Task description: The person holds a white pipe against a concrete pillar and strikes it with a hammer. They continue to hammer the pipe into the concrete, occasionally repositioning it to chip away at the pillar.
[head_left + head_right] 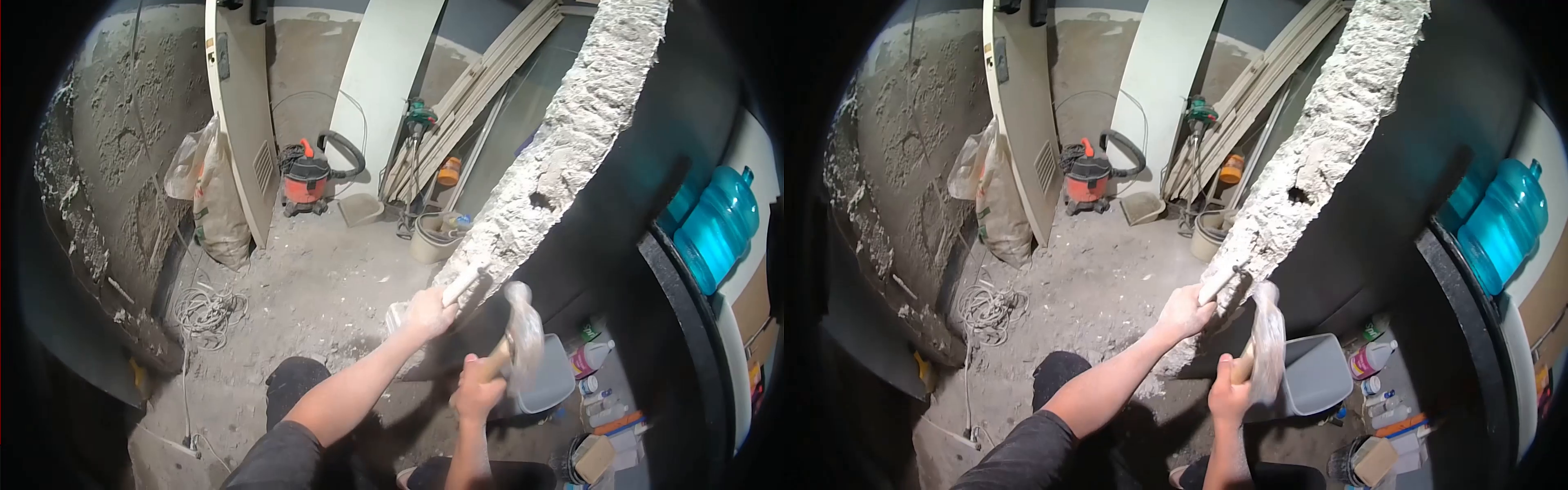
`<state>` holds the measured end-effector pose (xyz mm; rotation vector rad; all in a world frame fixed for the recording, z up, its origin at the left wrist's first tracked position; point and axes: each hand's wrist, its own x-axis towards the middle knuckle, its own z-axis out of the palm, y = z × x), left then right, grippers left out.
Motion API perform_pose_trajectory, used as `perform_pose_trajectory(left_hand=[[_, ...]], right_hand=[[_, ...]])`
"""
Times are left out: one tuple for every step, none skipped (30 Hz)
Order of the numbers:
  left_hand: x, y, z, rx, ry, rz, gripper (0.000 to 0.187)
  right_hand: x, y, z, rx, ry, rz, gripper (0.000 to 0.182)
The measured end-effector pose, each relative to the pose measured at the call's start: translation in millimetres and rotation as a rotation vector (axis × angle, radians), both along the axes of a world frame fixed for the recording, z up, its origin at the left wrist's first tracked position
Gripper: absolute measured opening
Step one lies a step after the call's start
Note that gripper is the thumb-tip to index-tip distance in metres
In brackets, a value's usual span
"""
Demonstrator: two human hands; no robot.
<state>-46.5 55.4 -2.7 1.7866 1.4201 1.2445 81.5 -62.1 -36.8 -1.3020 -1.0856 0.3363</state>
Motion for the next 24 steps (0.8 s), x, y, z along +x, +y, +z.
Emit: perform_pose_trajectory(left_hand=[[-0.5, -10.4, 9.7, 0.032, 0.081, -0.022, 0.019], [-0.4, -15.4, 15.4, 0.068, 0.163, -0.047, 0.019], [6.1, -13.7, -1.9, 0.249, 0.140, -0.104, 0.018], [10.6, -14.1, -5.3, 0.249, 0.140, -0.105, 0.018], [16.0, -13.8, -8.5, 0.257, 0.092, -0.063, 0.019], [19.7, -15.4, -9.0, 0.260, 0.044, -0.022, 0.021], [18.8, -13.0, -9.7, 0.178, 0.069, -0.027, 0.023], [19.3, -13.6, -10.5, 0.174, 0.067, -0.036, 0.023], [19.6, -13.6, -9.3, 0.148, 0.053, 0.003, 0.022], [19.4, -13.9, -7.6, 0.124, 0.039, 0.045, 0.022], [18.8, -15.6, -6.6, 0.121, 0.045, 0.043, 0.022], [18.6, -16.7, -6.2, 0.123, 0.046, 0.043, 0.022], [18.1, -17.7, -6.3, 0.116, 0.068, 0.046, 0.022], [18.0, -18.3, -7.1, 0.107, 0.089, 0.049, 0.022], [18.6, -18.0, -8.3, 0.105, 0.091, 0.048, 0.022], [19.5, -16.3, -8.5, 0.091, 0.082, 0.045, 0.023], [20.6, -15.0, -9.2, 0.075, 0.073, 0.041, 0.023], [22.3, -15.1, -9.5, 0.071, 0.074, 0.041, 0.023], [24.4, -15.2, -9.5, 0.057, 0.101, 0.065, 0.023], [26.0, -16.3, -9.9, 0.043, 0.127, 0.091, 0.024], [27.1, -18.4, -9.3, 0.036, 0.127, 0.091, 0.024], [28.1, -20.7, -6.8, 0.018, 0.126, 0.094, 0.024], [29.2, -21.8, -4.8, 0.004, 0.126, 0.097, 0.024], [30.6, -21.9, -4.9, 0.006, 0.127, 0.093, 0.024]], right_hand=[[-3.2, -7.2, 16.6, 0.072, -0.045, 0.058, 0.020], [-5.5, -14.1, 34.2, 0.149, -0.090, 0.113, 0.020], [-5.2, -10.6, 29.3, 0.289, -0.065, 0.117, 0.020], [-4.6, -12.2, 32.6, 0.290, -0.065, 0.116, 0.020], [-4.3, -17.1, 38.5, 0.290, -0.058, 0.161, 0.020], [-3.3, -23.7, 43.6, 0.287, -0.052, 0.204, 0.020], [0.7, -31.7, 47.6, 0.144, -0.094, 0.174, 0.022], [6.0, -33.1, 45.2, 0.138, -0.095, 0.166, 0.022], [11.8, -30.2, 41.2, 0.075, -0.119, 0.147, 0.024], [18.5, -24.6, 36.1, 0.014, -0.142, 0.131, 0.026], [34.6, -19.0, 18.2, -0.034, -0.202, 0.164, 0.028], [33.3, -21.4, 24.2, -0.033, -0.200, 0.163, 0.028], [30.4, -25.9, 34.0, -0.029, -0.030, 0.318, 0.030], [29.0, -28.6, 38.8, -0.027, 0.141, 0.471, 0.034], [29.5, -29.6, 37.6, -0.026, 0.183, 0.543, 0.048], [27.7, -31.2, 37.9, -0.026, 0.184, 0.543, 0.048], [23.4, -34.4, 38.1, 0.001, 0.258, 0.519, 0.051], [19.3, -36.2, 37.4, 0.026, 0.332, 0.495, 0.055], [18.0, -34.2, 32.0, 0.117, 0.288, 0.465, 0.059], [14.4, -29.6, 31.3, 0.110, 0.289, 0.467, 0.059], [9.1, -23.3, 33.4, 0.314, 0.189, 0.401, 0.059], [4.3, -19.4, 33.4, 0.519, 0.088, 0.327, 0.059], [0.4, -15.8, 28.4, 0.540, 0.141, 0.316, 0.055], [4.9, -12.2, 18.5, 0.542, 0.142, 0.312, 0.055]])
